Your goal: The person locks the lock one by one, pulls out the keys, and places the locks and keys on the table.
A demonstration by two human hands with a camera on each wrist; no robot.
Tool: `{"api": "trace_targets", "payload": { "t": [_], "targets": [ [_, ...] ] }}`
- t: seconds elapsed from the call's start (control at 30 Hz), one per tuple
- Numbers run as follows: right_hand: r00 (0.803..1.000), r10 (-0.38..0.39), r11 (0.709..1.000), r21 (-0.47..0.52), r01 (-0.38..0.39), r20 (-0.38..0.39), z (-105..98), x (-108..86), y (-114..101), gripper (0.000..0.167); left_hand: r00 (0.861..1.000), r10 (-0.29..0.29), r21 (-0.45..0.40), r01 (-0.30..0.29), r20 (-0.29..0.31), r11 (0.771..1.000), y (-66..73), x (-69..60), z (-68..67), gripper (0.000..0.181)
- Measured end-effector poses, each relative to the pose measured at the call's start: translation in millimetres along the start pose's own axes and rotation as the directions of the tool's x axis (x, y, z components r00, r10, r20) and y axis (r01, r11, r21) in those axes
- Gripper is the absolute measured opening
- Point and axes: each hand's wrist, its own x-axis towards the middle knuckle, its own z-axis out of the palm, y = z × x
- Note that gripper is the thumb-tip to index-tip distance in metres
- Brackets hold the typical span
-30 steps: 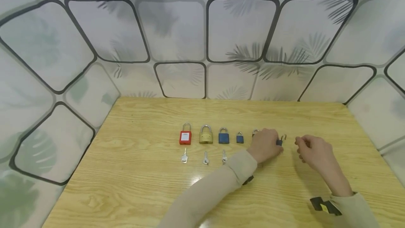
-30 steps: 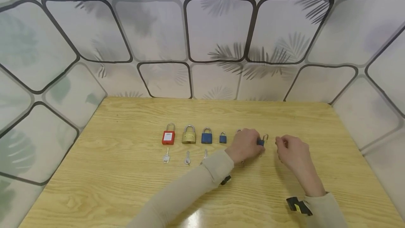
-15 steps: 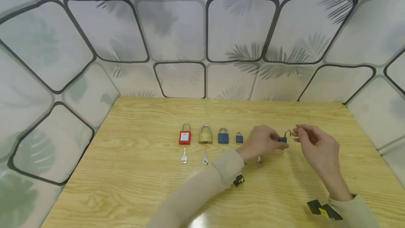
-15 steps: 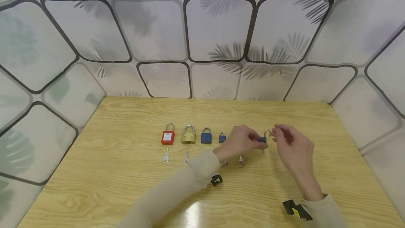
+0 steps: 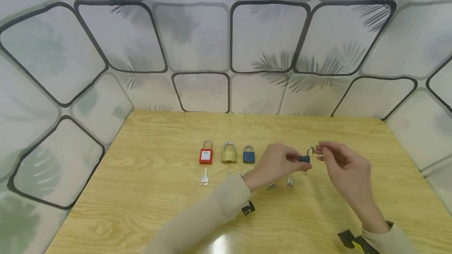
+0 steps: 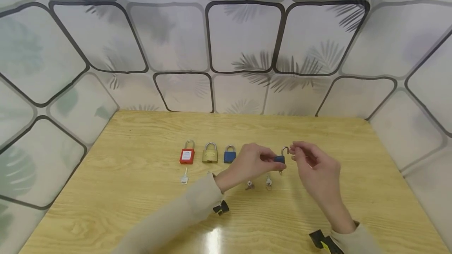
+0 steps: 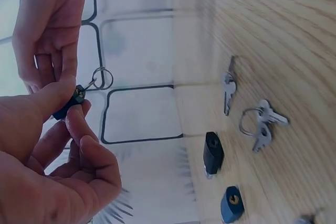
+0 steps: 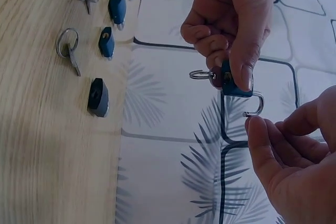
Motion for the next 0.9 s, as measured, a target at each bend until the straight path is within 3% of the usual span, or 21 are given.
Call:
{"api": "trace_targets", "payload": {
  "t": [0.27, 0.5, 0.73, 0.9],
  "targets": [
    [0.995, -0.064, 0.998, -0.005, 0.064, 0.071, 11.6, -7.7, -1.5, 0.019, 0.999, 0.031, 0.014, -0.031, 0.024, 0.999, -9.2, -15.0, -6.4, 0.021],
    [0.989, -0.092, 0.996, -0.005, 0.094, 0.119, 18.9, -11.2, -3.1, 0.021, 0.998, 0.012, 0.057, -0.016, 0.061, 0.998, -7.2, -18.5, -8.1, 0.022],
    [0.985, -0.031, 0.994, 0.108, 0.013, 0.171, 20.5, -13.5, -3.7, 0.022, 0.995, 0.054, 0.057, -0.059, 0.081, 0.997, -7.7, -19.0, -9.9, 0.019],
    [0.982, 0.001, 0.984, 0.174, -0.035, 0.191, 18.5, -14.6, -3.6, 0.022, 0.994, 0.041, 0.004, -0.041, 0.106, 0.999, -10.8, -20.5, -10.4, 0.018]
  ]
}}
